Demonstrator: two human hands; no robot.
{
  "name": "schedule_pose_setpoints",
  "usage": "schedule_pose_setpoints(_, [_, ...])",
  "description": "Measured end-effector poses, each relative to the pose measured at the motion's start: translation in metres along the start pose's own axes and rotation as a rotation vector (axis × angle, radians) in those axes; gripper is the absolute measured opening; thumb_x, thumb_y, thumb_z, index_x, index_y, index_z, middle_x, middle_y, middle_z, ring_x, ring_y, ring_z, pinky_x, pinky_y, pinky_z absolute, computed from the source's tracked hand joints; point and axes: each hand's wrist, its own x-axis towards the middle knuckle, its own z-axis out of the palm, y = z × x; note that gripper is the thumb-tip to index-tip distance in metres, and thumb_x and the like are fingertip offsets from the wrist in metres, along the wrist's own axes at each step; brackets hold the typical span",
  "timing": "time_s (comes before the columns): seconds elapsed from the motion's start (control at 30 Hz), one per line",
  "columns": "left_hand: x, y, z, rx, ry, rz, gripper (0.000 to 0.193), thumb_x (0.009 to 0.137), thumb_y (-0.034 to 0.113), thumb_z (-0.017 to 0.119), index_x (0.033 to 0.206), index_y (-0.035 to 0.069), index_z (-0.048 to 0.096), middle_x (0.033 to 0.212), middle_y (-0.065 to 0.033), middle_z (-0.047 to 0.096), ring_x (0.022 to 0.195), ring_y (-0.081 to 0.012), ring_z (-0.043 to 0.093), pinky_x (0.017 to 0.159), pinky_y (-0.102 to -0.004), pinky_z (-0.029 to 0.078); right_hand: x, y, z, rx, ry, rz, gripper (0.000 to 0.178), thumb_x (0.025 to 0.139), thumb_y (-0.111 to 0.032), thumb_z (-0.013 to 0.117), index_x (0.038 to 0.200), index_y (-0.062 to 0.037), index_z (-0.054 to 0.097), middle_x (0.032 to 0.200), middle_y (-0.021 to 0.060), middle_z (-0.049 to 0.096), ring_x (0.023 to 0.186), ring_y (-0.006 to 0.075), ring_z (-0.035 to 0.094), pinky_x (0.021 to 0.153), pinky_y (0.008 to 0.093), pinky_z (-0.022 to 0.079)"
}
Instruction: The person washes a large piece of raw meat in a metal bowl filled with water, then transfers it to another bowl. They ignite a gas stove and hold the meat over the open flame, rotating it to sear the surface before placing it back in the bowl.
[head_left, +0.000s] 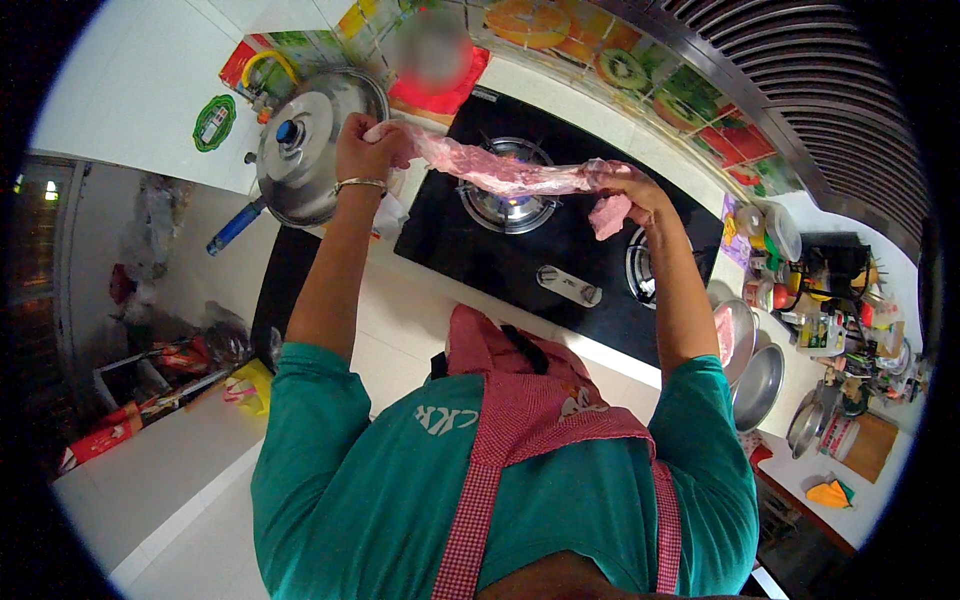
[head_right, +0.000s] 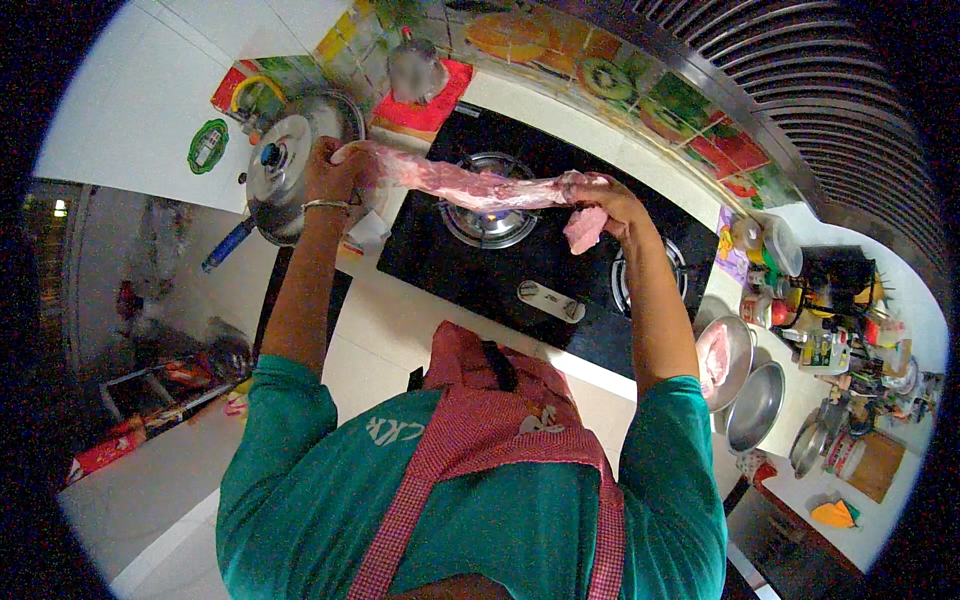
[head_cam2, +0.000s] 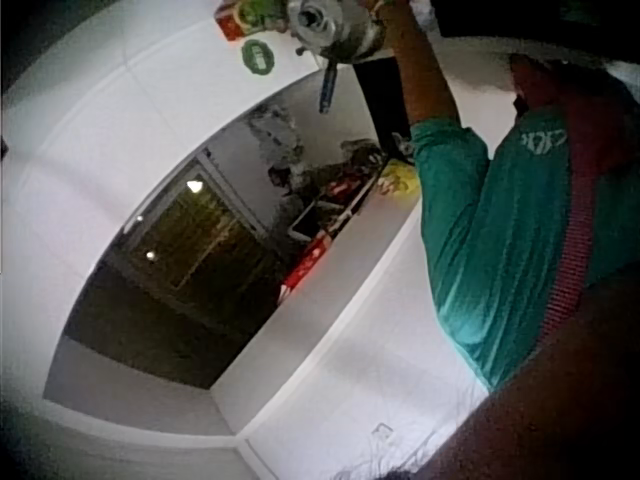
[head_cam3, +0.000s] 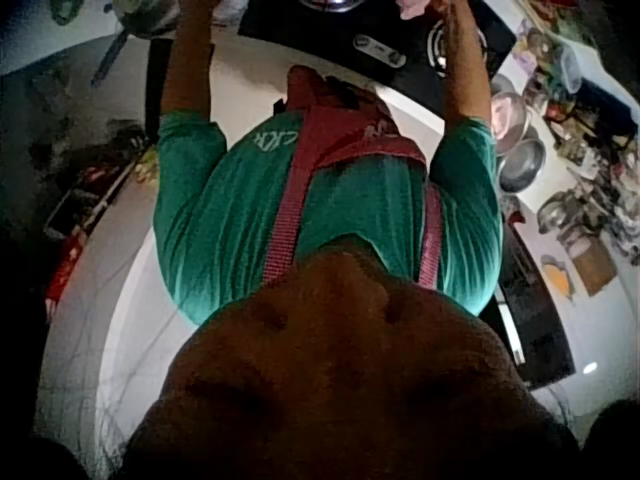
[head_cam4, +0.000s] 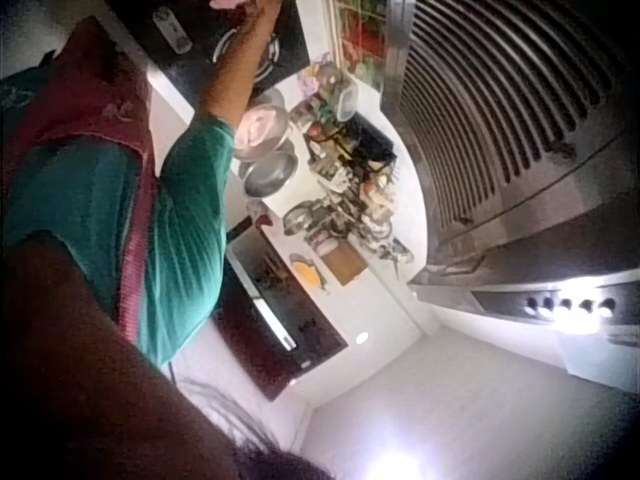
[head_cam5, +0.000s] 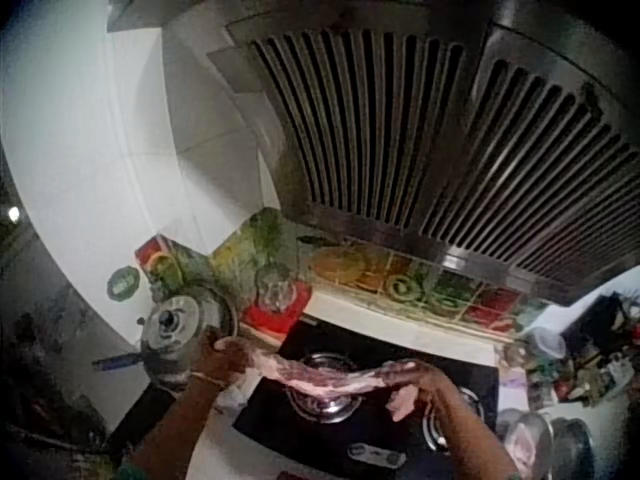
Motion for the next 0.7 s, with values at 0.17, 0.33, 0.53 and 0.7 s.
schedule_pose_setpoints(0.17, [-0.010, 0.028, -0.005, 0.125, 0.061, 0.031, 0.028, 0.073, 0.004, 0.071, 0.084, 0.005, 0.045, 0.069, -0.0083, 0.058, 0.053, -0.0166, 0.061, 0.043, -0.0318, 0.053, 0.003, 0.008, -0.003, -0.162, 0.185, -0.088, 0.057, 0.067, 0.000, 0.075, 0.119, -0.0017, 0.051, 0.096, 0.0084, 0.063, 0.082, 0.0218, 0.063, 0.068, 0.0324, 0.053])
schedule_pose_setpoints(0.33, [0.011, 0.009, -0.029, 0.258, 0.065, 0.106, 0.030, 0.072, 0.003, 0.071, 0.084, 0.006, 0.044, 0.072, -0.0080, 0.059, 0.053, -0.0159, 0.060, 0.044, -0.0312, 0.053, 0.013, 0.013, -0.001, -0.655, 0.367, -0.180, 0.059, 0.068, -0.011, 0.079, 0.119, -0.0001, 0.050, 0.093, 0.0105, 0.065, 0.079, 0.0206, 0.064, 0.066, 0.0316, 0.052])
schedule_pose_setpoints(0.53, [0.000, 0.035, -0.019, -0.112, 0.035, -0.002, 0.033, 0.070, 0.003, 0.073, 0.083, 0.007, 0.043, 0.072, -0.0073, 0.059, 0.054, -0.0149, 0.060, 0.045, -0.0300, 0.053, 0.020, 0.027, 0.008, -1.183, 0.538, -0.385, 0.063, 0.069, -0.029, 0.080, 0.116, 0.0011, 0.050, 0.089, 0.0189, 0.066, 0.080, 0.0312, 0.067, 0.069, 0.0382, 0.052])
schedule_pose_setpoints(0.7, [0.005, 0.032, -0.028, 0.030, 0.086, 0.054, 0.033, 0.068, 0.003, 0.075, 0.082, 0.007, 0.045, 0.072, -0.0071, 0.059, 0.054, -0.0144, 0.060, 0.047, -0.0289, 0.054, 0.019, 0.023, 0.029, -1.269, 0.482, -0.369, 0.057, 0.072, -0.033, 0.076, 0.113, -0.0022, 0.050, 0.093, 0.0207, 0.065, 0.090, 0.0380, 0.064, 0.079, 0.0421, 0.052])
